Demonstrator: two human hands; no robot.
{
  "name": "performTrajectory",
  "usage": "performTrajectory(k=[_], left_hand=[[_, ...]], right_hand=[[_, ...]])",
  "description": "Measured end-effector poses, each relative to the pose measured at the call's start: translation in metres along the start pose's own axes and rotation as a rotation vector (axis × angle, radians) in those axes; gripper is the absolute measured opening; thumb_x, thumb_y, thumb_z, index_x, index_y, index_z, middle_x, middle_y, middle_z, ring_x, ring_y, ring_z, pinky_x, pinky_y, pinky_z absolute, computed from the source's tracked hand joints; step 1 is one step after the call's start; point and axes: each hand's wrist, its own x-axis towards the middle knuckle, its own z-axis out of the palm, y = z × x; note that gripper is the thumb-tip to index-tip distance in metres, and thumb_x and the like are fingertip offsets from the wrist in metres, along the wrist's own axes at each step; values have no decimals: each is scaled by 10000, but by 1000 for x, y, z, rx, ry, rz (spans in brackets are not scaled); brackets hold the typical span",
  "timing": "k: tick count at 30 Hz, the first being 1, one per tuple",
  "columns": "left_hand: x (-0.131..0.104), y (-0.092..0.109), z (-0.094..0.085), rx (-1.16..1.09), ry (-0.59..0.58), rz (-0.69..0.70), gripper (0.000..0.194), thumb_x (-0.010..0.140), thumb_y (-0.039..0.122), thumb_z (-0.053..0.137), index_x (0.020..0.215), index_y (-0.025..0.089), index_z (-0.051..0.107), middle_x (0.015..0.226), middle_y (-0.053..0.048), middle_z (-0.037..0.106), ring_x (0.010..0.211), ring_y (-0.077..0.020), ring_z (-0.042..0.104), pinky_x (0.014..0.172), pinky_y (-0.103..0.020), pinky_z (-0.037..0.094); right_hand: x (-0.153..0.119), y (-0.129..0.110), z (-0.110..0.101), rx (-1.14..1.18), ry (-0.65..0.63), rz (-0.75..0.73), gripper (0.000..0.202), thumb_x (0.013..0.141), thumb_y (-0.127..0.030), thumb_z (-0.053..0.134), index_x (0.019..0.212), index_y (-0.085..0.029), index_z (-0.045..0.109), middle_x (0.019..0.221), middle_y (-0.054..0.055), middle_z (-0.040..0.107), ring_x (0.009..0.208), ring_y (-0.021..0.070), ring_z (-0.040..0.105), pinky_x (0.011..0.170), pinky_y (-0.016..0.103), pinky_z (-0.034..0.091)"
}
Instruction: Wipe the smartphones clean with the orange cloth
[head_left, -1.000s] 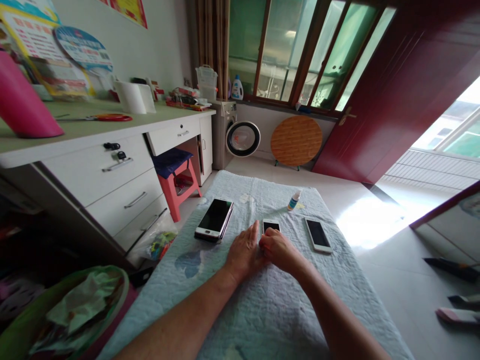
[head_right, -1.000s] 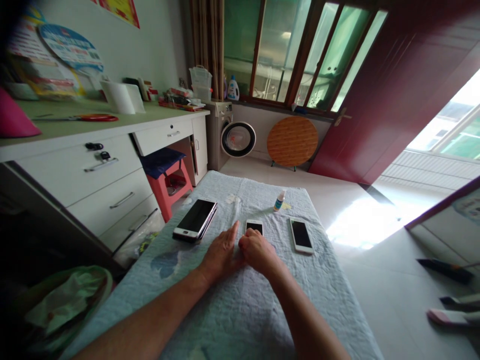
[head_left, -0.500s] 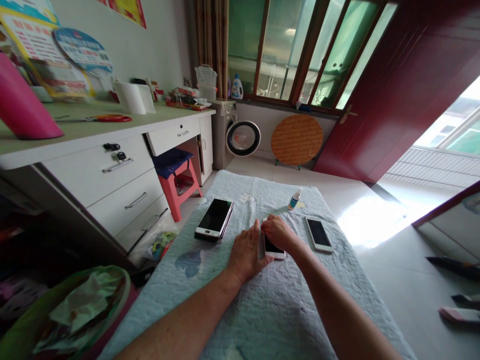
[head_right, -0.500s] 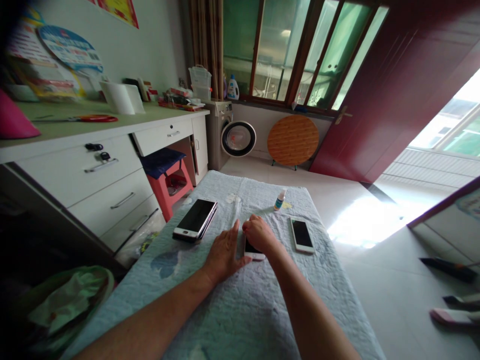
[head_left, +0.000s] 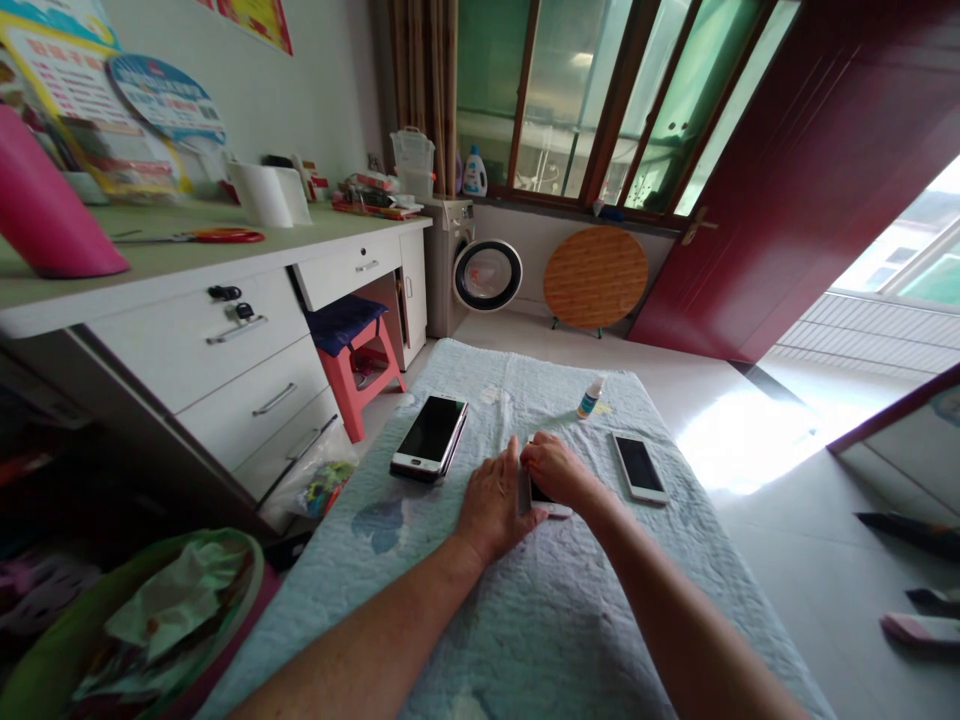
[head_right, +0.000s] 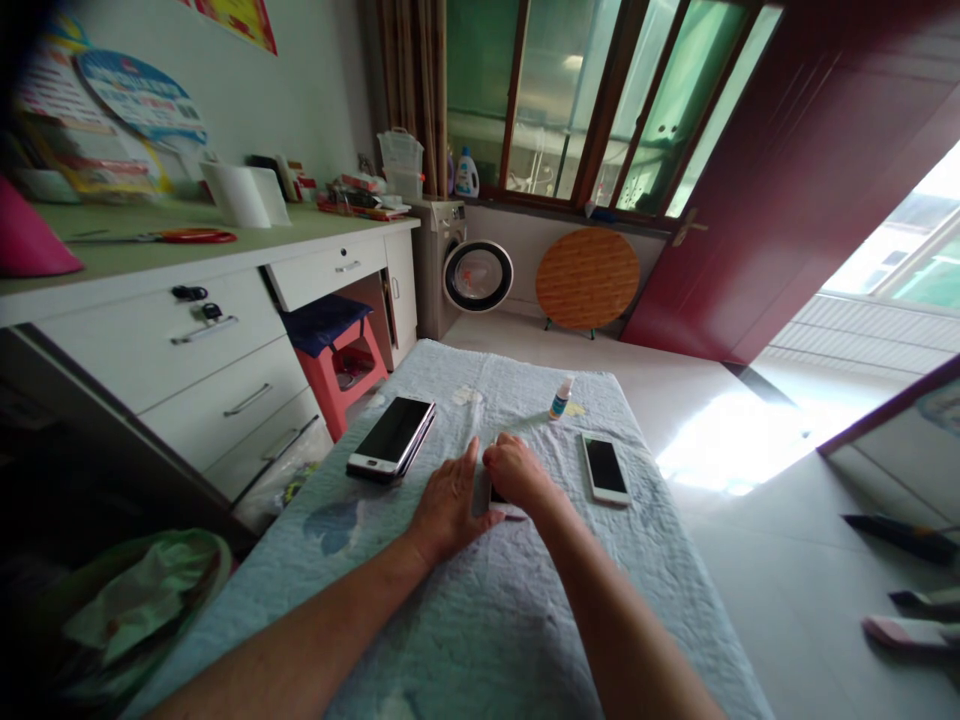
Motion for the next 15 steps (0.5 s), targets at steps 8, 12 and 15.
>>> performTrajectory(k=[8, 12, 15], left_hand=[[-1, 2, -2, 13, 9, -6, 813, 710, 401, 723, 1359, 149, 302, 1294, -170, 501, 1179, -332, 497, 988, -465, 417], [-3, 1, -3, 7, 15, 11, 526, 728, 354, 729, 1149, 160, 480, 1136, -110, 522, 1091, -282, 519, 957, -418, 442], [-3, 0, -4, -3, -7, 58, 445, 761, 331, 723, 1145, 201, 542, 1073, -64, 534, 1014, -249, 541, 931, -400, 455]], right_hand=[[-16, -5, -2, 84, -45, -38, 218, 793, -106, 508, 818, -158, 718, 825, 64, 616, 780, 145, 551, 693, 216, 392], [-5, 4, -4, 126, 12, 10, 268, 816, -114, 480, 856, -178, 737, 852, 61, 632, 788, 137, 570, 729, 208, 398], [8, 11, -3, 112, 10, 57, 271, 822, -129, 485, 869, -197, 743, 886, 56, 642, 812, 134, 580, 744, 201, 397]])
